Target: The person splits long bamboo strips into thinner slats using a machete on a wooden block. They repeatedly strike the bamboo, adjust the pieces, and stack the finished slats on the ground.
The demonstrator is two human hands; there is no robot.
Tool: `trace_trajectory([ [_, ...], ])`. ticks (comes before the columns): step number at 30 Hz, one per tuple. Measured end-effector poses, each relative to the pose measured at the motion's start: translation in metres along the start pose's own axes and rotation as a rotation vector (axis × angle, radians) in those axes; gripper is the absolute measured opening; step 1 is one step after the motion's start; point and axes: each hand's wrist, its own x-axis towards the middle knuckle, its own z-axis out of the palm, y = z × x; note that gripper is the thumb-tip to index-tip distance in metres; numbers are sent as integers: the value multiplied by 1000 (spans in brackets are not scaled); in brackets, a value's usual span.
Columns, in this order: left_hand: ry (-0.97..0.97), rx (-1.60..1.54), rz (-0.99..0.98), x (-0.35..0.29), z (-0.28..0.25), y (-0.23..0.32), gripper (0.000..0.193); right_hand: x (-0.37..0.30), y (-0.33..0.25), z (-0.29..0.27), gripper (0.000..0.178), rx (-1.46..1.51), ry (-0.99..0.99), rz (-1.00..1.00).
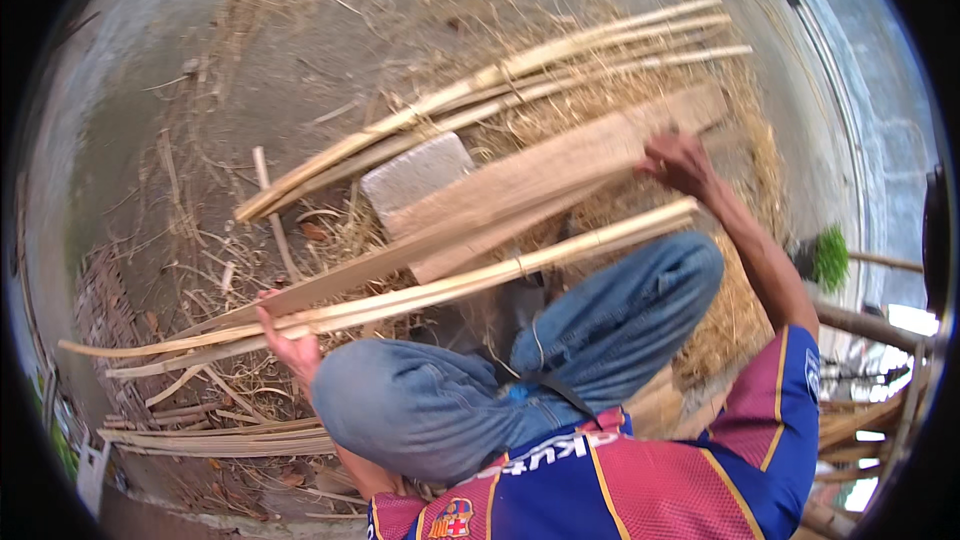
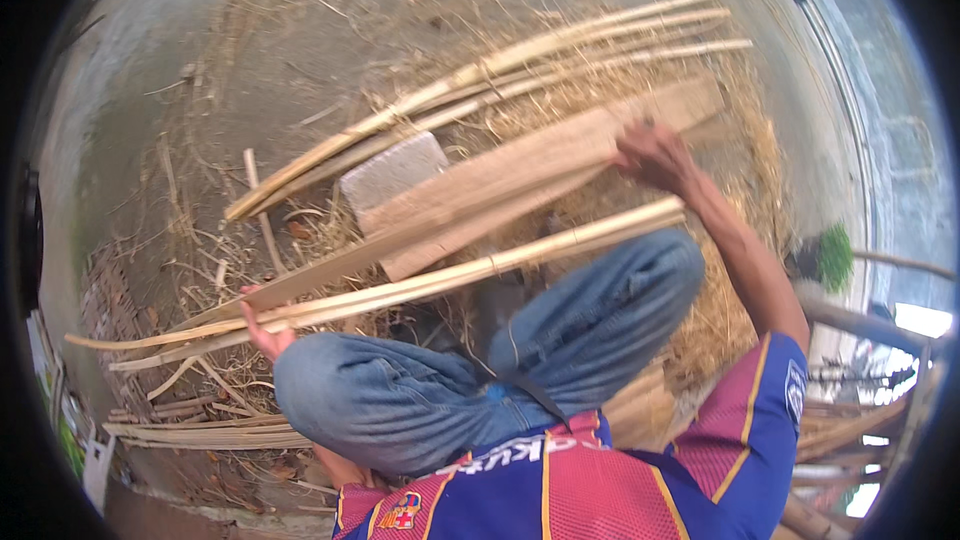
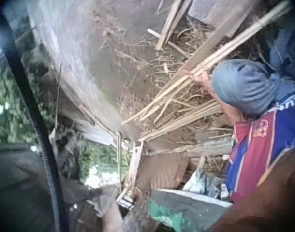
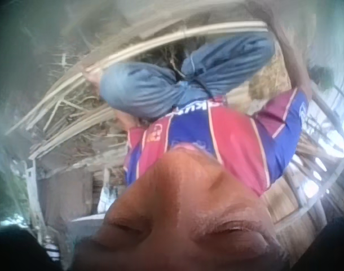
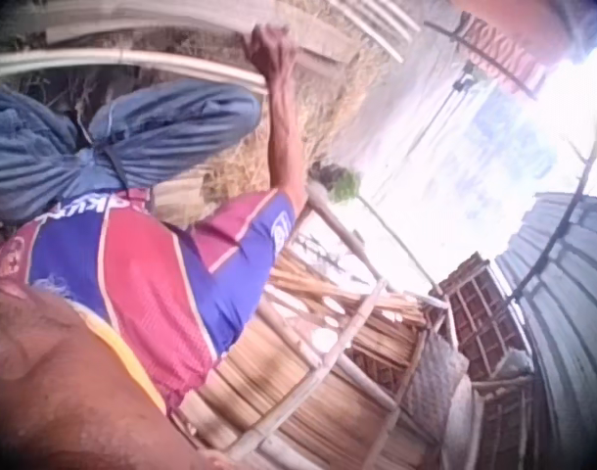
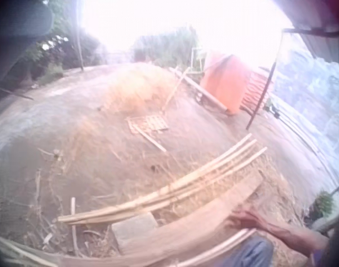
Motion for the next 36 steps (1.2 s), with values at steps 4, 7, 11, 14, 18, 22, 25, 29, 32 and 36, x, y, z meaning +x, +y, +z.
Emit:
trace_trajectory([
  [4, -361, -70, -102, 41, 42, 32, 43, 71, 43, -8, 37, -124, 335, 297],
  [7, -428, 85, -146, 79, 78, 79, 46, 101, 28, -43, 51, -73, 795, 384],
  [11, -183, 72, -122, 136, 115, 151, 42, 33, 9, -38, 19, 3, 1216, 629],
  [14, -336, 69, -143, 143, 137, 175, 42, -18, -36, 15, 24, 609, 1284, 1195],
  [18, -318, -223, -423, 157, 153, 185, 34, 6, -76, 95, 21, 687, 534, 1009],
  [22, -298, -476, -682, 143, 183, 189, 25, 113, -62, 138, 26, 610, 293, 654],
  [25, -258, -453, -542, 139, 200, 175, 24, 173, -27, 179, 38, 316, 52, 398],
  [29, -137, -655, -382, 102, 208, 140, 27, 214, -9, 204, 49, 115, -311, 265],
  [32, -174, -620, -294, 100, 204, 134, 26, 210, -7, 217, 51, 115, -133, 202],
  [36, -179, -527, -179, 97, 217, 119, 25, 217, -20, 204, 47, 73, -127, 210],
])
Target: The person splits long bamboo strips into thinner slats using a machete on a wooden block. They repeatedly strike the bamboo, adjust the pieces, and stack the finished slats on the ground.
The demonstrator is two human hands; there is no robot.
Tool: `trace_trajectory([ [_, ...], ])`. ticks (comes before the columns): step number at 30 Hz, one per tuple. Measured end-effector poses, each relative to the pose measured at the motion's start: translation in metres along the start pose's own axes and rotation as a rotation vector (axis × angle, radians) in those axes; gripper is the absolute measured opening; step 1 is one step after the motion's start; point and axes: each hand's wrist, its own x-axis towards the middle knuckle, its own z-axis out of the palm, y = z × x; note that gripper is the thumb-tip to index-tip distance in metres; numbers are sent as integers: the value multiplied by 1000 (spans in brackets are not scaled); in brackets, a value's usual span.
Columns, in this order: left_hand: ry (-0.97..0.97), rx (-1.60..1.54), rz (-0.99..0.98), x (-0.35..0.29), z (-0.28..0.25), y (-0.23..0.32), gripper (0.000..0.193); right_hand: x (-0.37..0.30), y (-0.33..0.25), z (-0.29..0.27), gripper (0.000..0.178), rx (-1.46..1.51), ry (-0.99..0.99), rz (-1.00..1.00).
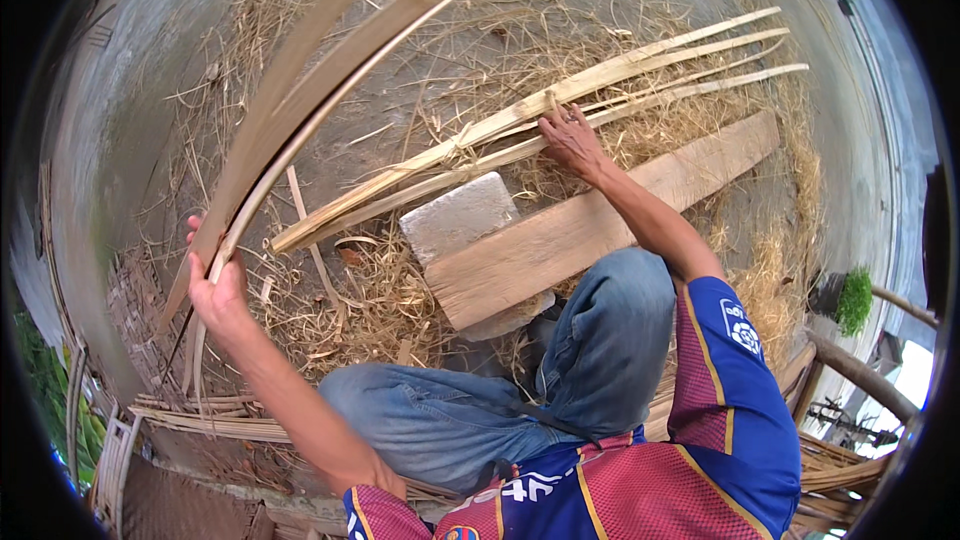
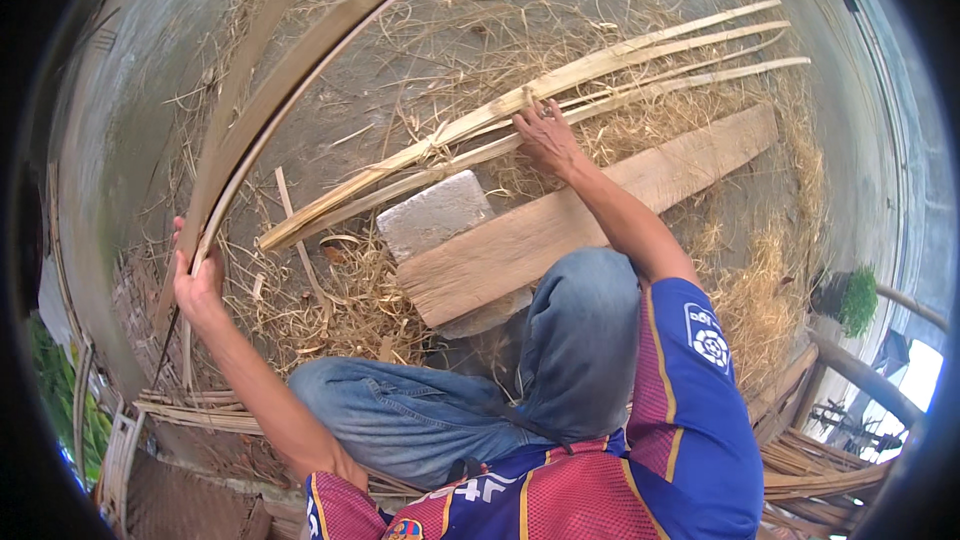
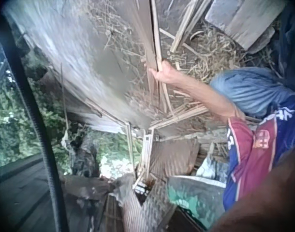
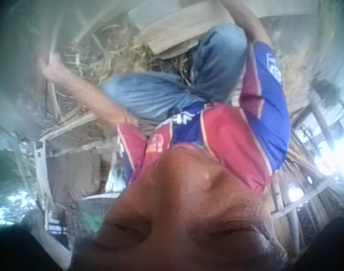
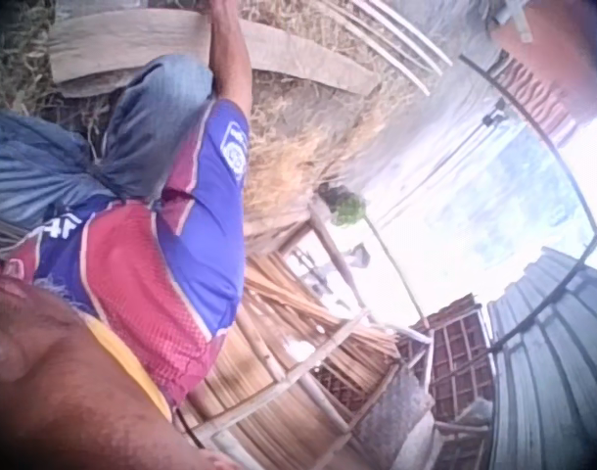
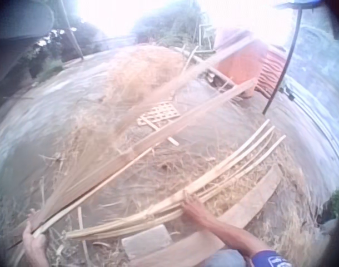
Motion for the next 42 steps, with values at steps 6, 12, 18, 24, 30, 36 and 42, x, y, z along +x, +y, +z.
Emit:
trace_trajectory([
  [6, 64, 37, 95, 11, 3, -16, 29, 16, 15, -52, 44, 146, 145, -32],
  [12, 70, 150, 197, 5, 15, -33, 33, 17, 11, -47, 29, 159, -273, -227],
  [18, 96, 139, 207, -1, 17, -43, 36, 39, 0, -48, 68, -81, -64, -200],
  [24, -5, 52, 204, -5, 2, -38, 21, 84, -46, -14, 90, -144, -318, -153],
  [30, -185, 55, 314, -21, 25, -97, 15, 71, -25, -9, 71, 317, -285, -85],
  [36, 72, 7, 556, -39, 92, -82, 19, 48, -2, -127, 63, 210, -411, -177],
  [42, -205, -61, 684, -37, 183, -12, 29, -2, 190, -156, 54, 357, -60, -260],
])
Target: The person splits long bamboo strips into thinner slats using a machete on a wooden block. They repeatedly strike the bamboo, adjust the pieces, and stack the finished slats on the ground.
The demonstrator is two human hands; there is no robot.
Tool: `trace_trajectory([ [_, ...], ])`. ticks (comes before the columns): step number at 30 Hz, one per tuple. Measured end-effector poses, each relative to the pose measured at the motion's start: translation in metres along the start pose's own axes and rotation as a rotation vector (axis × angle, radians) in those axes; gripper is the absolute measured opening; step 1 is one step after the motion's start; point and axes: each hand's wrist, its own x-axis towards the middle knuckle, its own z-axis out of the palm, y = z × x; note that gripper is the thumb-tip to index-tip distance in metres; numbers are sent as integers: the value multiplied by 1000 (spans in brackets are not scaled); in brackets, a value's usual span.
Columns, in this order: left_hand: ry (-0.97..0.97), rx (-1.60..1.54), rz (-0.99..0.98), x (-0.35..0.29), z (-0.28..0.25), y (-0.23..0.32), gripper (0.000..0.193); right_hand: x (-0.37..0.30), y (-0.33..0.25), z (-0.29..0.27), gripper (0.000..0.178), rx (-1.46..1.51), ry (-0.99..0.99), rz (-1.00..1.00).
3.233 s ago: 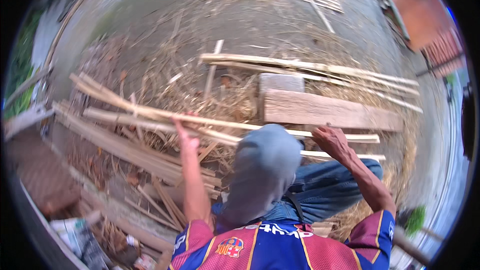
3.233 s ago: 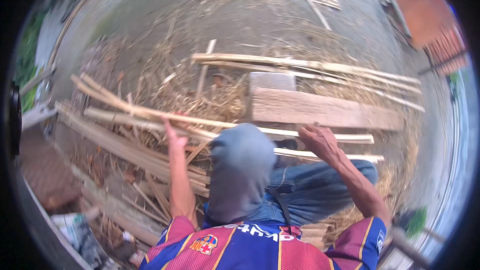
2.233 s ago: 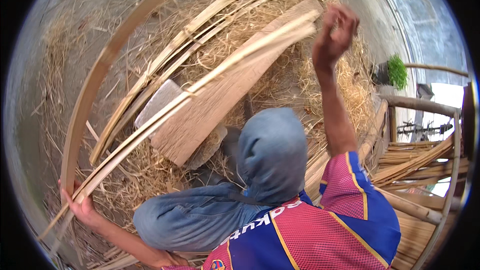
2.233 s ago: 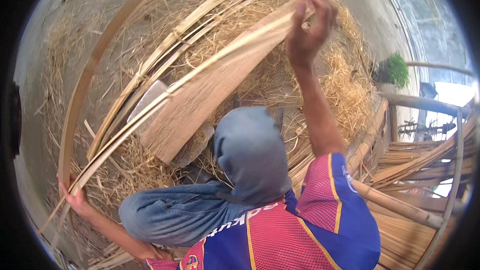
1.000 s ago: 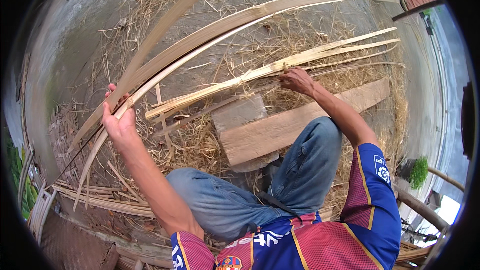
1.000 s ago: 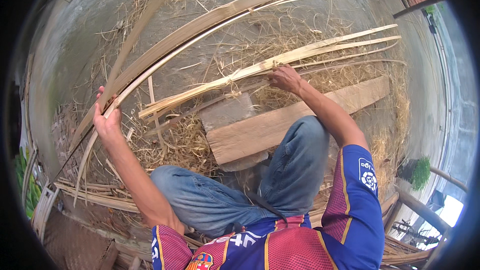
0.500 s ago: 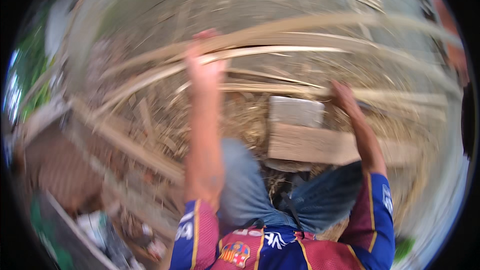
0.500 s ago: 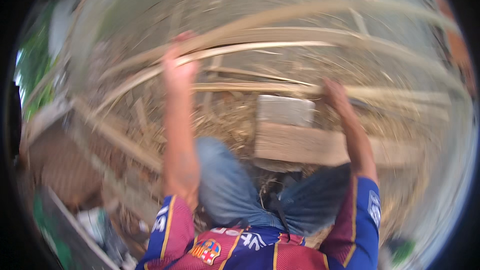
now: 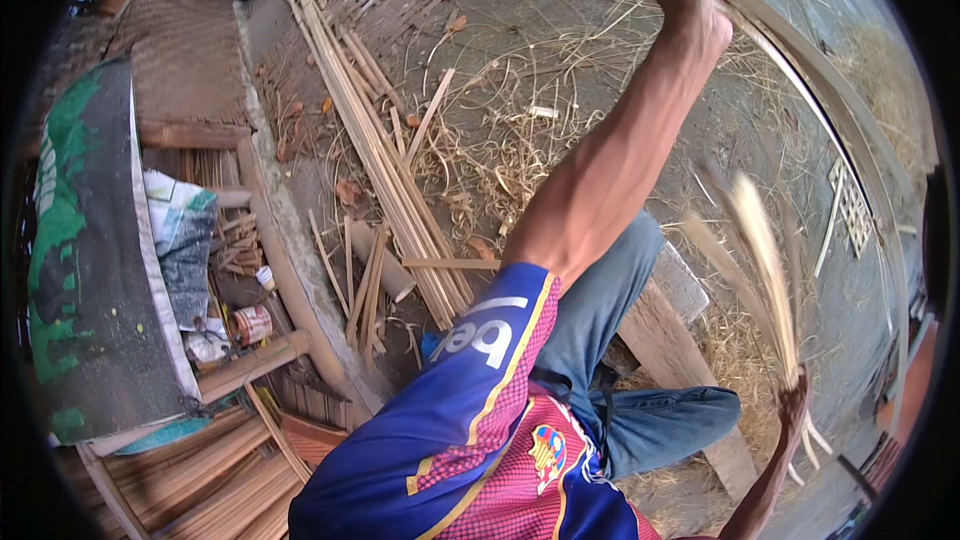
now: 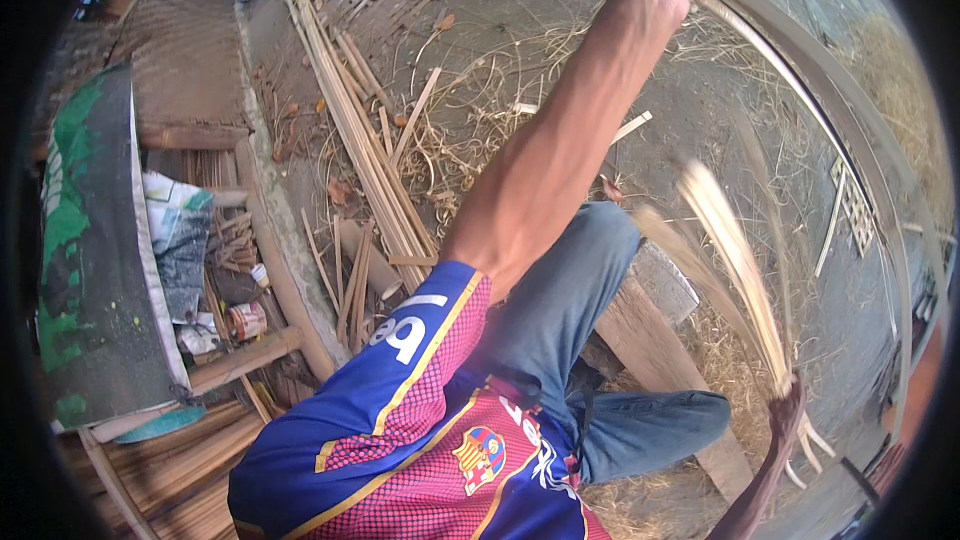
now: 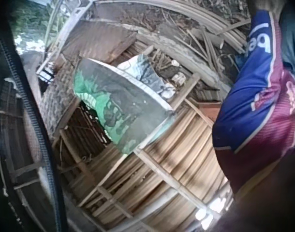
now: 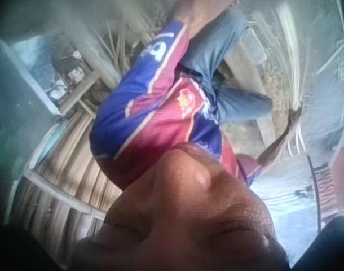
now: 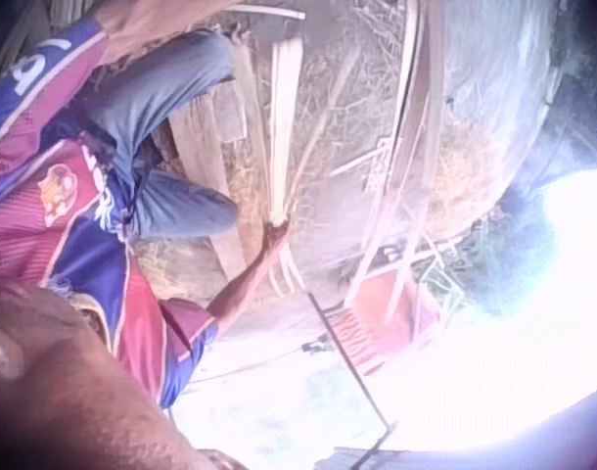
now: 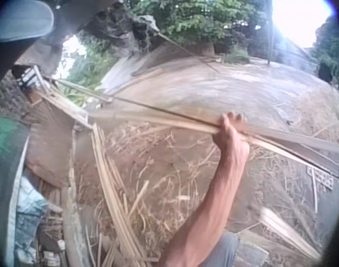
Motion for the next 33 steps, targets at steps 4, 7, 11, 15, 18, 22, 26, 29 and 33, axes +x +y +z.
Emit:
trace_trajectory([
  [4, 44, 1, 15, 24, -16, 23, 30, -55, 49, -69, 58, 204, 40, 287],
  [7, 189, 39, 7, 15, -49, 36, 25, -79, 43, -102, 60, 191, 183, 432],
  [11, 361, 140, -87, -21, -138, 4, 28, -62, -9, -143, 63, 123, 274, 456],
  [15, 457, 151, -269, -84, -208, -41, 20, 16, -123, -177, 66, 88, 261, 332],
  [18, 485, 111, -268, -124, -244, -74, 12, 94, -232, -183, 69, 87, 215, 145],
  [22, 422, 98, -382, -170, -240, -85, 18, 187, -407, -171, 72, 99, 147, -166],
  [26, 351, 82, -305, -173, -257, -60, 21, 269, -619, -117, 76, 143, 34, -626],
  [29, 187, 108, -426, -179, -242, -39, 39, 295, -725, -88, 78, 87, 56, -858],
  [33, 41, -86, -392, -185, -235, 31, 91, 307, -722, -16, 82, -58, 22, -934],
])
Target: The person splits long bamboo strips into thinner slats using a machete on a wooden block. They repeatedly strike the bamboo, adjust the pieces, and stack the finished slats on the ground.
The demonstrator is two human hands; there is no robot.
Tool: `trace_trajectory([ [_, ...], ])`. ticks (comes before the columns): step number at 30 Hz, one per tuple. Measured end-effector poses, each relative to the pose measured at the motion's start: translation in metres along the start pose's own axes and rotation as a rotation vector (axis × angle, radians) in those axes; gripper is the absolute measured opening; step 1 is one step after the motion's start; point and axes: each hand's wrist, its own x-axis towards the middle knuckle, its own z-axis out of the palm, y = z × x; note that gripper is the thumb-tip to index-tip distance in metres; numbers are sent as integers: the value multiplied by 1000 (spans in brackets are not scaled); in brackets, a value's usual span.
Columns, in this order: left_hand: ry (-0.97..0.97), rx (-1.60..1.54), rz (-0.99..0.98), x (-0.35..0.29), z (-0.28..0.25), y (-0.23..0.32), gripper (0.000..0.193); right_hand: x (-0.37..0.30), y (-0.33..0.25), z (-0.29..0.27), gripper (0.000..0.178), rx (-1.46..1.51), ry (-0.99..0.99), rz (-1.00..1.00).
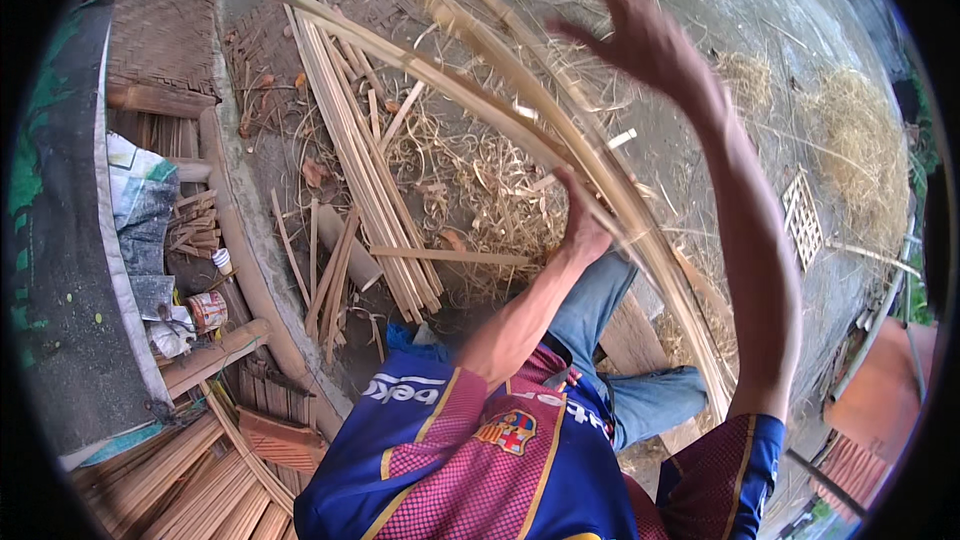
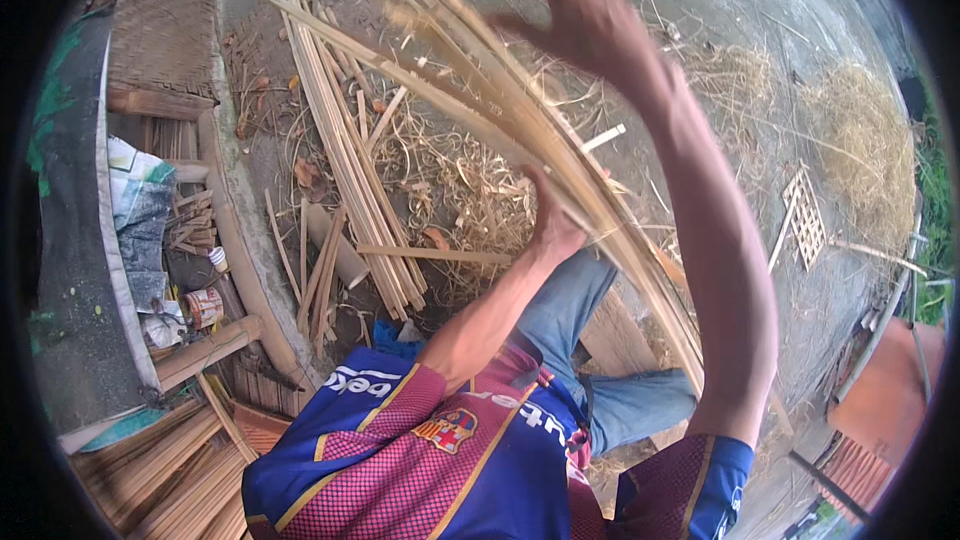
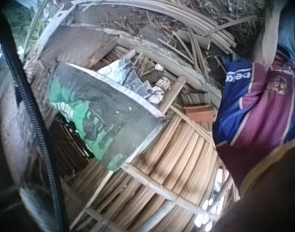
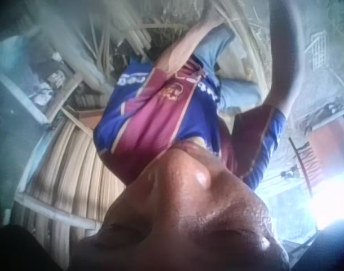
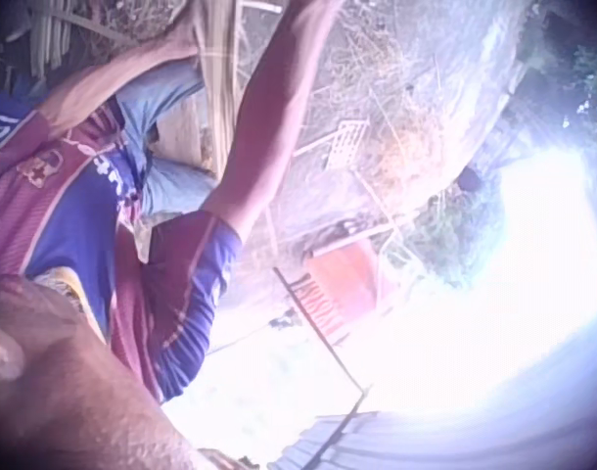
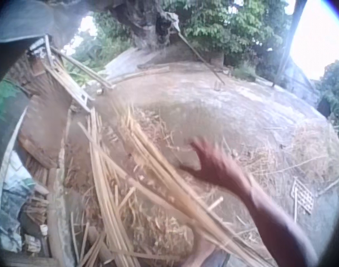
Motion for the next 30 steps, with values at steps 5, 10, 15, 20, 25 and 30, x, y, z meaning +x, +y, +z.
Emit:
trace_trajectory([
  [5, 182, -58, 179, -2, -37, 28, 101, -158, 48, 60, 80, -19, -375, 343],
  [10, 294, -72, 80, -6, -53, 38, 103, -289, 89, 64, 81, 138, -677, 779],
  [15, 366, -291, -41, -9, -53, 46, 92, -300, 29, 53, 112, 260, -812, 667],
  [20, 468, 65, 63, -4, -39, 50, 88, -350, 8, 112, 96, -19, -483, 672],
  [25, 489, 238, -3, 2, -21, 59, 90, -311, 29, 102, 77, 22, -447, 479],
  [30, 431, 414, -32, 17, -14, 69, 109, -308, 60, 113, 73, 366, -560, 660],
])
